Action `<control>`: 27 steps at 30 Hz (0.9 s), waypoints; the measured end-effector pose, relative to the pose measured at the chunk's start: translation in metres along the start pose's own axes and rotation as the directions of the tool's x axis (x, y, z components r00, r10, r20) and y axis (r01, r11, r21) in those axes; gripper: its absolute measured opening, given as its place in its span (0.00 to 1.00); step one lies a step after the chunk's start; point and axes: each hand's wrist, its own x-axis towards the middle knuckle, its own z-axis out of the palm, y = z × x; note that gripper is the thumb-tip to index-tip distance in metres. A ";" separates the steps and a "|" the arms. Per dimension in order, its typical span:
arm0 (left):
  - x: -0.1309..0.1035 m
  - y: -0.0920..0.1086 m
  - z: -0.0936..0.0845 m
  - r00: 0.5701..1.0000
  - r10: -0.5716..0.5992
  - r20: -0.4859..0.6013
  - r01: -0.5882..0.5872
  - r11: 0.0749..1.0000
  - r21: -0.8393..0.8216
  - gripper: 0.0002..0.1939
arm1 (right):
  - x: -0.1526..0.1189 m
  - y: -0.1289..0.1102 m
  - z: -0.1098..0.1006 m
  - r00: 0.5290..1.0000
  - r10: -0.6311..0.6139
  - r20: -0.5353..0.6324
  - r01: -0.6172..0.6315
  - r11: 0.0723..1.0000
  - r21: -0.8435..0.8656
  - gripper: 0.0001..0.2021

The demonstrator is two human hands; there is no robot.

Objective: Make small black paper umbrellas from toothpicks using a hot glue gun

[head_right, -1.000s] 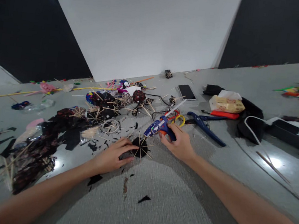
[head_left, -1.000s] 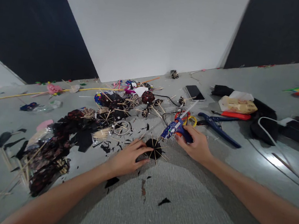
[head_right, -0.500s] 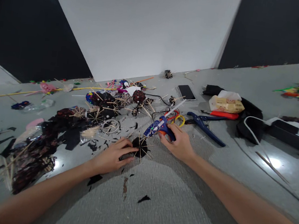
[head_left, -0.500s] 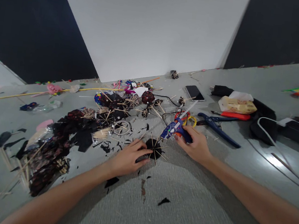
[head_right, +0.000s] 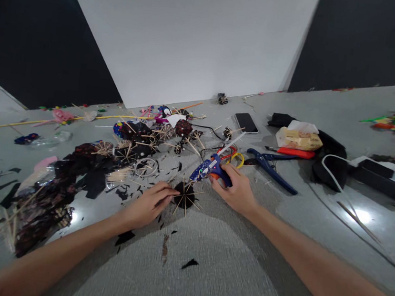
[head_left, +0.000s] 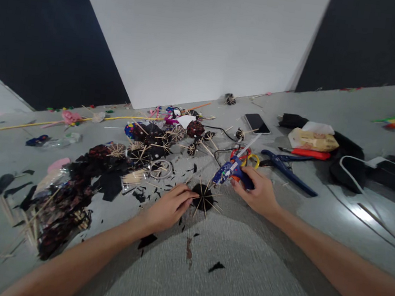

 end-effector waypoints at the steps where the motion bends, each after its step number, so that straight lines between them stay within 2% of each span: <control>1: -0.001 0.000 0.001 1.000 -0.012 -0.010 0.012 1.000 -0.012 0.17 | 0.000 0.000 0.000 1.000 -0.001 -0.001 0.001 1.000 0.000 0.12; 5: -0.002 0.001 0.001 0.998 -0.025 -0.053 0.023 0.999 -0.031 0.18 | 0.000 0.000 0.000 1.000 -0.004 0.003 0.004 1.000 -0.003 0.12; 8: 0.001 0.002 -0.014 0.994 -0.015 -0.110 0.020 0.999 0.037 0.16 | 0.000 -0.001 -0.001 1.000 -0.007 0.010 0.007 1.000 -0.001 0.11; 10: 0.004 0.002 -0.036 0.991 -0.063 -0.118 0.081 0.985 0.152 0.14 | 0.000 -0.001 -0.001 1.000 -0.010 0.002 0.010 1.000 -0.002 0.11; 13: 0.004 -0.003 -0.078 0.980 -0.194 -0.034 0.194 0.924 0.330 0.13 | 0.000 -0.001 0.000 1.000 0.002 0.000 -0.002 1.000 -0.003 0.12; 15: 0.001 -0.011 -0.103 0.947 -0.322 0.004 0.296 0.875 0.383 0.13 | 0.001 -0.002 -0.001 1.000 0.018 0.016 -0.018 1.000 0.005 0.12; 18: -0.004 -0.026 -0.124 0.901 -0.417 0.114 0.329 0.833 0.445 0.10 | 0.002 -0.004 -0.002 0.999 0.030 0.020 -0.030 0.999 0.014 0.11; 20: -0.007 -0.036 -0.126 0.882 -0.440 0.171 0.325 0.829 0.456 0.08 | 0.003 -0.005 -0.002 0.999 0.036 0.018 -0.037 0.999 0.011 0.12; 23: -0.009 -0.048 -0.118 0.856 -0.484 0.180 0.359 0.808 0.467 0.04 | 0.003 -0.005 -0.003 0.999 0.045 0.028 -0.045 0.999 0.009 0.12; 27: -0.010 -0.055 -0.108 0.871 -0.470 0.147 0.360 0.811 0.461 0.05 | 0.003 -0.003 -0.002 0.999 0.039 0.033 -0.039 0.999 0.004 0.12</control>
